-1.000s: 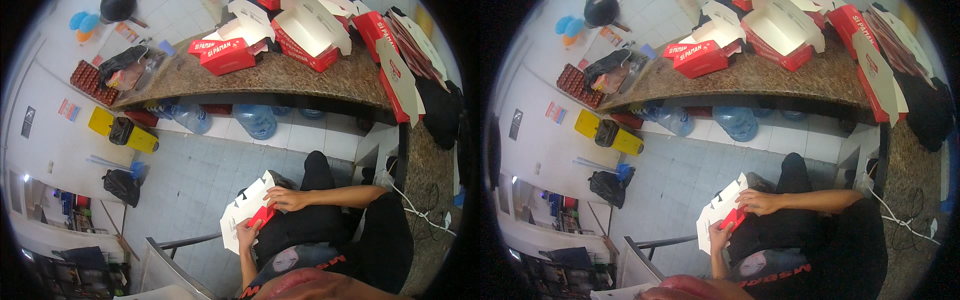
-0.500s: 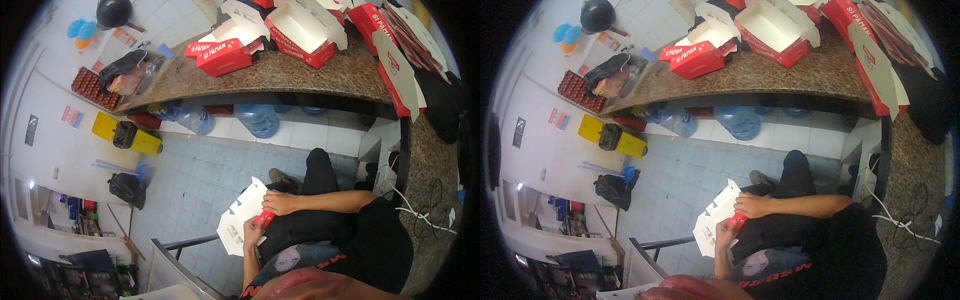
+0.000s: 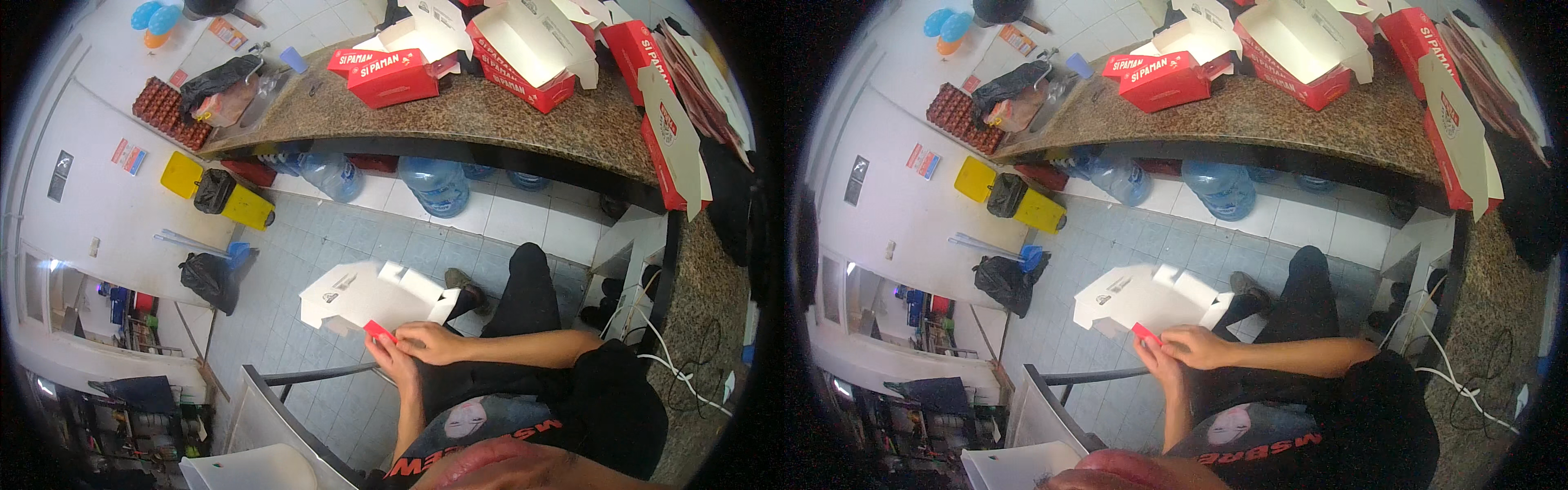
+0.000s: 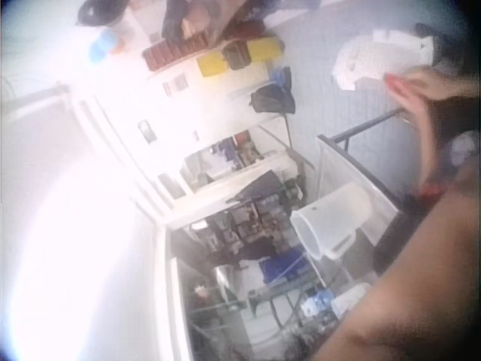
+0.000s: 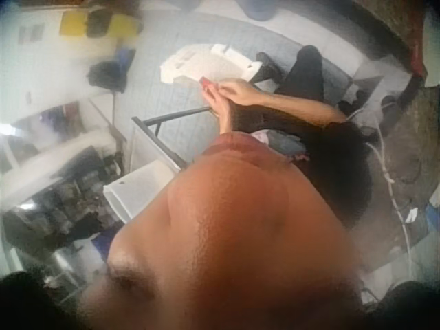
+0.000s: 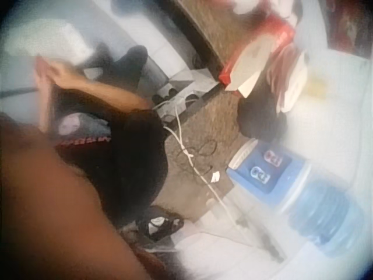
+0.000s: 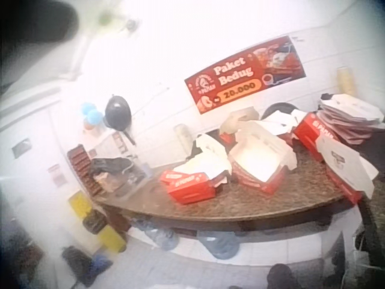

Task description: The person sits at a counter and repeatedly assembles red and white cardboard food boxes. They pick up flat-packed box components, fold the sides, and interlock the flaps to form the box structure. The person handles the boxes one at a time, stacking the completed units on the counter.

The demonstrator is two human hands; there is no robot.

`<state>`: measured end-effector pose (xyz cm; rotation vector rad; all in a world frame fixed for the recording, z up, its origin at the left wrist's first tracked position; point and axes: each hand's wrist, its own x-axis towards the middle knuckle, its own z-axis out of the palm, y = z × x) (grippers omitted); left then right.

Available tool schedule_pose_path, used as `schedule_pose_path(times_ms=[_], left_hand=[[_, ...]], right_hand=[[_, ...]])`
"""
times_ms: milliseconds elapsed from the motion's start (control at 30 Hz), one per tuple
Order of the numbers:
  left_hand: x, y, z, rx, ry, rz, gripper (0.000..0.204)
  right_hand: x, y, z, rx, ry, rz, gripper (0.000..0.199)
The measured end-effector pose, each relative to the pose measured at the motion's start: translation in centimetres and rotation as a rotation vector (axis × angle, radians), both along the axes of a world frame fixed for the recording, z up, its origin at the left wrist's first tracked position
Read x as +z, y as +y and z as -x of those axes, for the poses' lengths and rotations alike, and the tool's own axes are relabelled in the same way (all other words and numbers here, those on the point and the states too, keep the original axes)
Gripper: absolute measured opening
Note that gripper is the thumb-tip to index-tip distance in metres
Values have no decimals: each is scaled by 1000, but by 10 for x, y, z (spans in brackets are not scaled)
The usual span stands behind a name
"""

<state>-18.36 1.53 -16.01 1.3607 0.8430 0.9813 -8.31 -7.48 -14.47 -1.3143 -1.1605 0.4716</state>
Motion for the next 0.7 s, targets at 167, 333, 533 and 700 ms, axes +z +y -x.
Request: schedule_pose_path(times_ms=[167, 333, 533, 700], left_hand=[[27, 2, 14, -77, 492, -571, 48], [23, 16, 13, -80, 528, -953, 53], [21, 6, 13, -119, 556, -705, 56], [14, -5, 6, -87, 411, -600, 60]], right_hand=[[21, 12, -34, 455, 835, 220, 38], [45, 11, -58, 173, 950, 189, 40], [-19, 17, -45, -253, 58, -54, 42], [-52, 18, 4, -317, -33, -13, 37]])
